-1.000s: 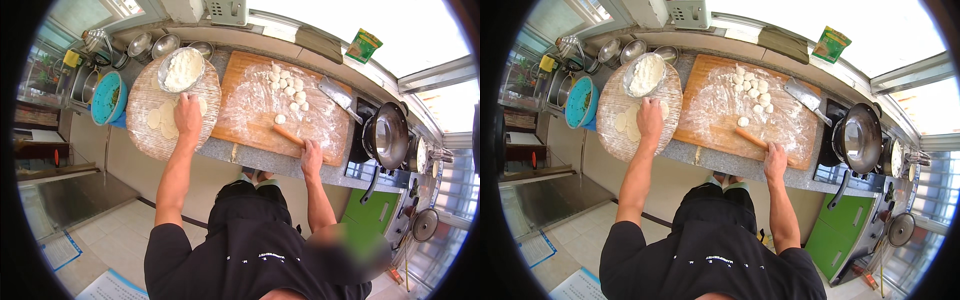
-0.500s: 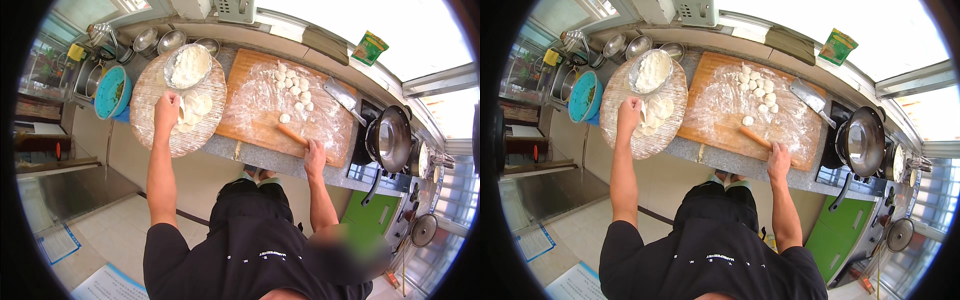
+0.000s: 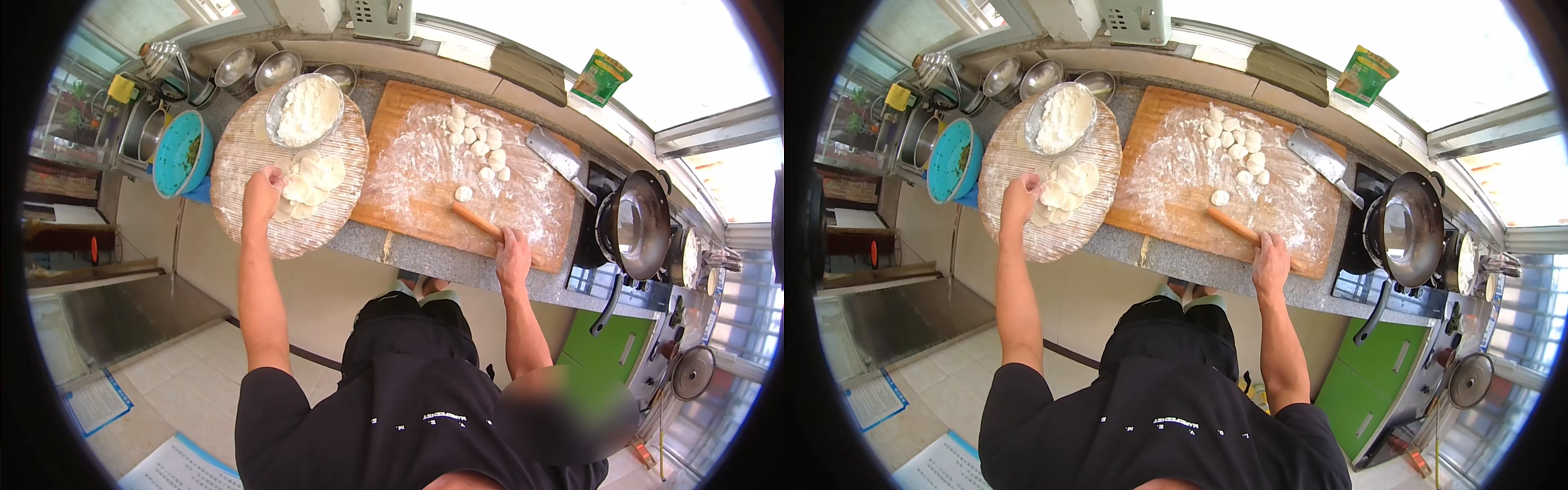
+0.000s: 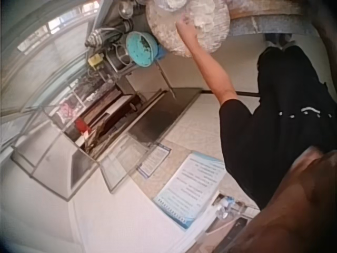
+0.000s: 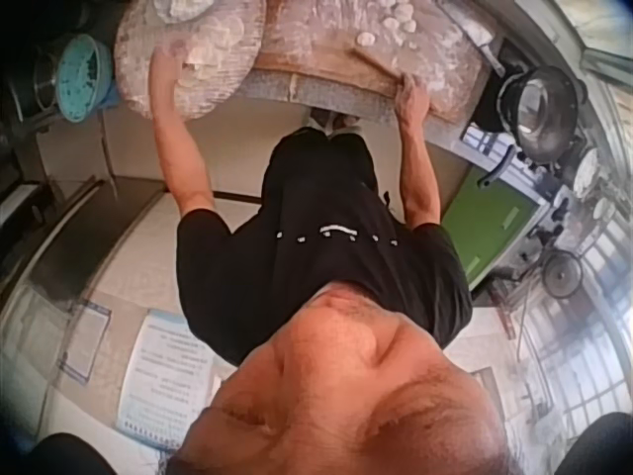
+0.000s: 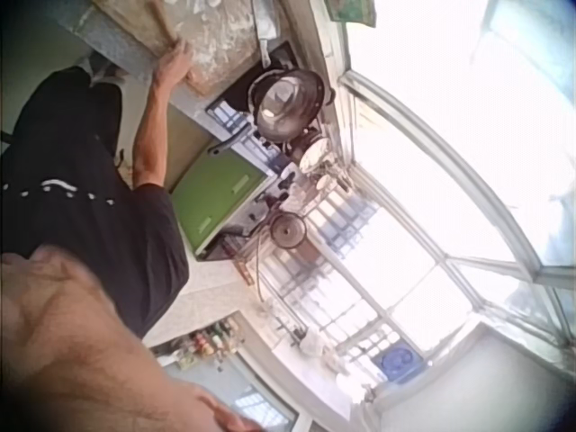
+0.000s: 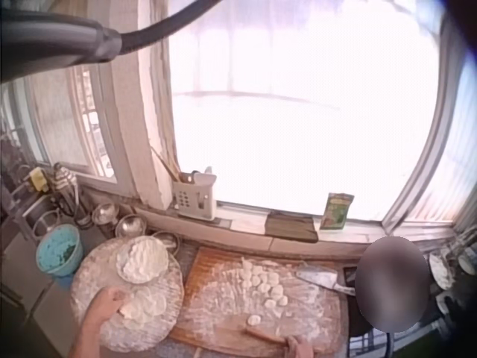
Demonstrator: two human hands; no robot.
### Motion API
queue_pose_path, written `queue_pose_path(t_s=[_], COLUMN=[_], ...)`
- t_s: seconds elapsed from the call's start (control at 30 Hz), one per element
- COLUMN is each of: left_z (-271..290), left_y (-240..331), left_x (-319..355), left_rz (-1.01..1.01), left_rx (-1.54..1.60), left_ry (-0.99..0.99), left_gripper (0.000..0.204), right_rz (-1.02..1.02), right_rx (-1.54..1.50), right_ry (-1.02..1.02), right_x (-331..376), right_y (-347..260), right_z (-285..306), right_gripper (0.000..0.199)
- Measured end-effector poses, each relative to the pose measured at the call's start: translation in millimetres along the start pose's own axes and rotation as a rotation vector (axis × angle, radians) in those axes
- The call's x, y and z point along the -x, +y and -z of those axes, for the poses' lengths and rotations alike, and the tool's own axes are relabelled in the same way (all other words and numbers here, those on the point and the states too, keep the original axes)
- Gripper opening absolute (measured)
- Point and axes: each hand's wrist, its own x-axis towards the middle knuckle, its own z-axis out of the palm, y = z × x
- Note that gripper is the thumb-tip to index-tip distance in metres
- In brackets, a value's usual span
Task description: The person repeatedly rolls small dough balls into flat circular discs using a rolling pin on a floured wooden board. They place the finished discs onto a nearby tray and continue the process with additional dough balls from the pile.
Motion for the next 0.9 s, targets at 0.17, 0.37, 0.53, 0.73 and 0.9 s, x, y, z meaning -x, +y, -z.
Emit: queue_pose_path(t_s=[0.17,0.37,0.53,0.73,0.9], left_z=[-31,-66,-64,-65,-63], left_y=[19,42,35,51,54], left_x=[-2,4,-6,9,8], left_rz=[-0.191,-0.202,-0.001,-0.225,-0.188], left_rx=[-0.477,-0.557,-0.243,-0.588,-0.535], left_ry=[0.217,0.280,0.086,0.235,0.176], left_gripper=[0.025,0.023,0.023,0.028,0.031], right_rz=[0.003,-0.005,-0.014,-0.014,-0.004], right_rx=[-0.001,-0.009,-0.006,-0.001,0.002], right_ry=[0.025,0.016,0.004,0.024,0.028], right_x=[2,1,0,2,2], right_y=[1,1,-2,1,2], right_z=[-2,-1,-1,-4,-4], right_gripper=[0.040,0.040,0.040,0.040,0.040])
